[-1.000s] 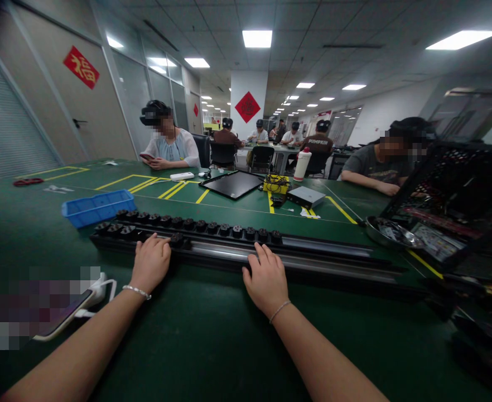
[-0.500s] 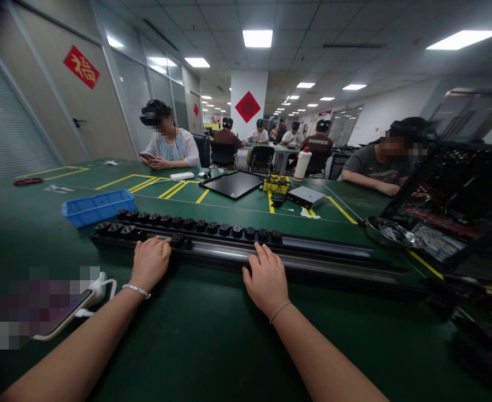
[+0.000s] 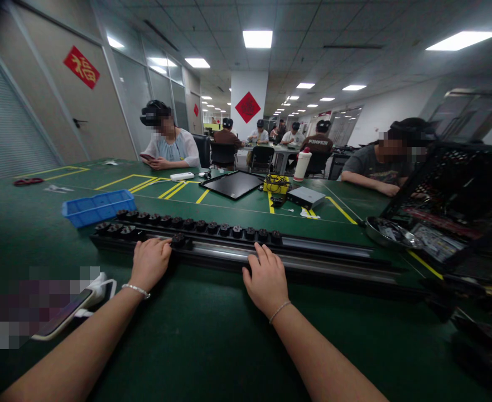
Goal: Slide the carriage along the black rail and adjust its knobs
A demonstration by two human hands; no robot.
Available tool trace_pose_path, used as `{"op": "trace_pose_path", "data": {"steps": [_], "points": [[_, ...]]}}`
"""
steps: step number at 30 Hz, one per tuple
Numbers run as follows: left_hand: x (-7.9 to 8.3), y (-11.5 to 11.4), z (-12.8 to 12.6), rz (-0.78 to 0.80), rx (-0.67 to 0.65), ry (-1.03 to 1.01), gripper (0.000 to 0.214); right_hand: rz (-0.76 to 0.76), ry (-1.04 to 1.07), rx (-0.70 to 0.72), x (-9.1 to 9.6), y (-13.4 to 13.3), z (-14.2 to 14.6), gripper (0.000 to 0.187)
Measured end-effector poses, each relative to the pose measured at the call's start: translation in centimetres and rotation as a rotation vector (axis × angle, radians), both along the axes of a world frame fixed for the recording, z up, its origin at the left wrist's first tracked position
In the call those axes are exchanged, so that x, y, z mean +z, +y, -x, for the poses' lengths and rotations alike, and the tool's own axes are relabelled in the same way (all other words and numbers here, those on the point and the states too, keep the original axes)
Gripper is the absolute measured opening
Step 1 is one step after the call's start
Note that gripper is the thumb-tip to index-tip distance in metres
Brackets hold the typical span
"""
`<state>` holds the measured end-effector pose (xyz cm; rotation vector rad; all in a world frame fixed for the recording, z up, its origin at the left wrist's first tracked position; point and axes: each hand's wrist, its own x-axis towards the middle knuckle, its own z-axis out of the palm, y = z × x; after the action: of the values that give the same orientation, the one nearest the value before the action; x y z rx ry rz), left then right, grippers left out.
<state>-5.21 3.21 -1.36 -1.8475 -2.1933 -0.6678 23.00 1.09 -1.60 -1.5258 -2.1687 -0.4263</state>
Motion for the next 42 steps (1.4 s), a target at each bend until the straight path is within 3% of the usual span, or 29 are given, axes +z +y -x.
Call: {"op": "trace_pose_path", "data": {"steps": [42], "points": [[0.28, -0.08, 0.01, 0.005, -0.005, 0.010, 0.041, 0.004, -0.015, -0.010, -0.21, 0.05, -0.05, 0.025]]}}
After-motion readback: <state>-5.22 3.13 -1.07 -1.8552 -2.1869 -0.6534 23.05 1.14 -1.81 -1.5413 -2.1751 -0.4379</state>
